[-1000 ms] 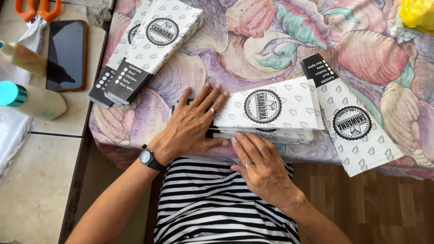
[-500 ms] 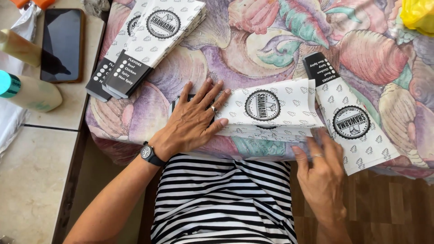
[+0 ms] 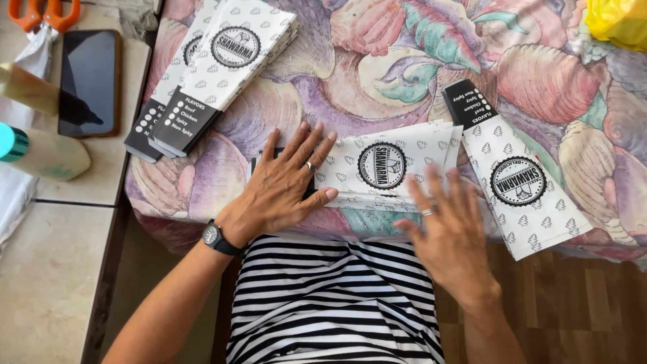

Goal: Manually folding and organizing pre-printed paper bags for food packaging at a steady pace.

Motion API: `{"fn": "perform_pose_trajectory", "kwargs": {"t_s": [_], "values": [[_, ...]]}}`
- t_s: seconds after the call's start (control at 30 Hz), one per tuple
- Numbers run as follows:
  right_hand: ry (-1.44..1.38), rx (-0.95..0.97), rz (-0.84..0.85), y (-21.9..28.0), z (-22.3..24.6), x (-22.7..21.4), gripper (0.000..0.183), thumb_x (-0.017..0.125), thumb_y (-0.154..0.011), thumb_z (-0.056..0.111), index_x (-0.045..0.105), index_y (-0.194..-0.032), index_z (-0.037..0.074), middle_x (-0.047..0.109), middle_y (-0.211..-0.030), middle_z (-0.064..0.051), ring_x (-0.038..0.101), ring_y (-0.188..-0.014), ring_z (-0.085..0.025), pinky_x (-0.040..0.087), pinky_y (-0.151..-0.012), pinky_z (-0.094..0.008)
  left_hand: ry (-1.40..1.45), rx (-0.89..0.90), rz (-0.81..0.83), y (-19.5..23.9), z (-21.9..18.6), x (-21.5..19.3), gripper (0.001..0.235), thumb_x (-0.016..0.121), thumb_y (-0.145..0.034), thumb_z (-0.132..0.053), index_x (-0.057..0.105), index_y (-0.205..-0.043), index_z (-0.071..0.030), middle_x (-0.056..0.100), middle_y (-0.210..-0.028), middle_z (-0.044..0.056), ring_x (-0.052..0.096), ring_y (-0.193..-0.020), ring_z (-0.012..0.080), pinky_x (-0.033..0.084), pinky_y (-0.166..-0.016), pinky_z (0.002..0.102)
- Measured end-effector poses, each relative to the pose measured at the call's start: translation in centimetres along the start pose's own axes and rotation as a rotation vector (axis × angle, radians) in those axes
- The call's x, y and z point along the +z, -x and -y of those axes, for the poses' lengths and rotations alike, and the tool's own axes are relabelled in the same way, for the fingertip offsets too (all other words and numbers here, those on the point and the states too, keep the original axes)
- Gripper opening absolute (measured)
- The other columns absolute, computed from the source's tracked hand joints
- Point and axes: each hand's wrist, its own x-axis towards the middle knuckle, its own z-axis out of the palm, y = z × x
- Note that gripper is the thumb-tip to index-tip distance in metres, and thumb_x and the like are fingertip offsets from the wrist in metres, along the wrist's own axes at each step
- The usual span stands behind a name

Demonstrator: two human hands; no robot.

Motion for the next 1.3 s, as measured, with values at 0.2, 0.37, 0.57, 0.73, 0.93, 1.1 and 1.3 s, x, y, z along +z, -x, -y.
{"fn": "perform_pose_trajectory", "kwargs": {"t_s": [0.2,0.37,0.57,0.73,0.93,1.1,1.3], "values": [[-0.079,-0.143,-0.286,-0.1,1.1,-0.8,0.053,0.052,-0.108,0.037,0.047,-0.154,0.011,0.033,-0.165,-0.015,0.027,-0.156,-0.040,0.017,-0.131,-0.062,-0.079,0.037,-0.083,0.1,-0.9,-0.6,0.066,0.022,-0.108,-0.057,0.031,-0.162,-0.021,0.023,-0.169,0.014,0.016,-0.157,0.0381,0.006,-0.122,0.064],[-0.213,-0.312,-0.467,-1.7,4.3,-0.3,0.031,0.078,-0.096,0.014,0.070,-0.125,0.008,0.063,-0.139,-0.019,0.053,-0.135,-0.039,0.037,-0.118,-0.056,-0.229,0.072,-0.214,0.7,-2.0,-2.3,0.065,0.030,-0.107,-0.057,0.049,-0.152,-0.015,0.051,-0.154,0.021,0.036,-0.149,0.0443,0.014,-0.120,0.067],[-0.130,-0.306,-0.467,-2.1,5.0,1.3,0.035,0.084,-0.091,0.022,0.073,-0.120,0.006,0.065,-0.111,-0.010,0.052,-0.106,-0.029,0.044,-0.097,-0.047,-0.244,0.090,-0.154,1.1,-1.2,-0.9,0.066,0.046,-0.103,-0.056,0.044,-0.153,-0.013,0.049,-0.154,0.016,0.045,-0.143,0.0368,0.032,-0.112,0.063],[-0.054,-0.242,-0.436,-1.8,5.5,1.4,0.037,0.062,-0.102,0.039,0.071,-0.121,0.009,0.065,-0.114,-0.010,0.052,-0.107,-0.030,0.043,-0.097,-0.048,-0.234,0.030,-0.103,1.6,-1.3,0.9,0.069,0.029,-0.107,-0.060,0.029,-0.163,-0.020,0.028,-0.168,0.016,0.025,-0.155,0.0385,0.019,-0.121,0.063],[0.079,-0.119,-0.420,-0.6,3.9,3.1,0.043,0.059,-0.100,0.055,0.075,-0.126,0.025,0.062,-0.122,-0.007,0.050,-0.111,-0.029,0.037,-0.099,-0.051,-0.212,0.043,-0.168,1.8,-1.0,1.4,0.065,0.021,-0.107,-0.060,0.032,-0.162,-0.027,0.032,-0.168,0.012,0.028,-0.156,0.0340,0.021,-0.122,0.061],[0.068,0.019,-0.462,2.3,-0.6,1.3,0.023,0.081,-0.090,0.040,0.082,-0.097,0.017,0.068,-0.114,-0.005,0.049,-0.109,-0.029,0.034,-0.099,-0.048,-0.206,0.036,-0.143,1.7,-1.0,1.0,0.056,0.016,-0.110,-0.055,0.034,-0.160,-0.038,0.030,-0.168,0.014,0.026,-0.156,0.0349,0.019,-0.121,0.061],[-0.066,-0.085,-0.465,-3.8,1.2,-2.5,0.022,0.076,-0.099,0.015,0.077,-0.117,0.004,0.066,-0.128,-0.013,0.050,-0.123,-0.032,0.030,-0.111,-0.049,-0.225,0.046,-0.139,1.5,-1.3,0.8,0.048,0.026,-0.111,-0.049,0.039,-0.157,-0.044,0.030,-0.168,0.012,0.027,-0.155,0.0338,0.022,-0.117,0.060]]}}
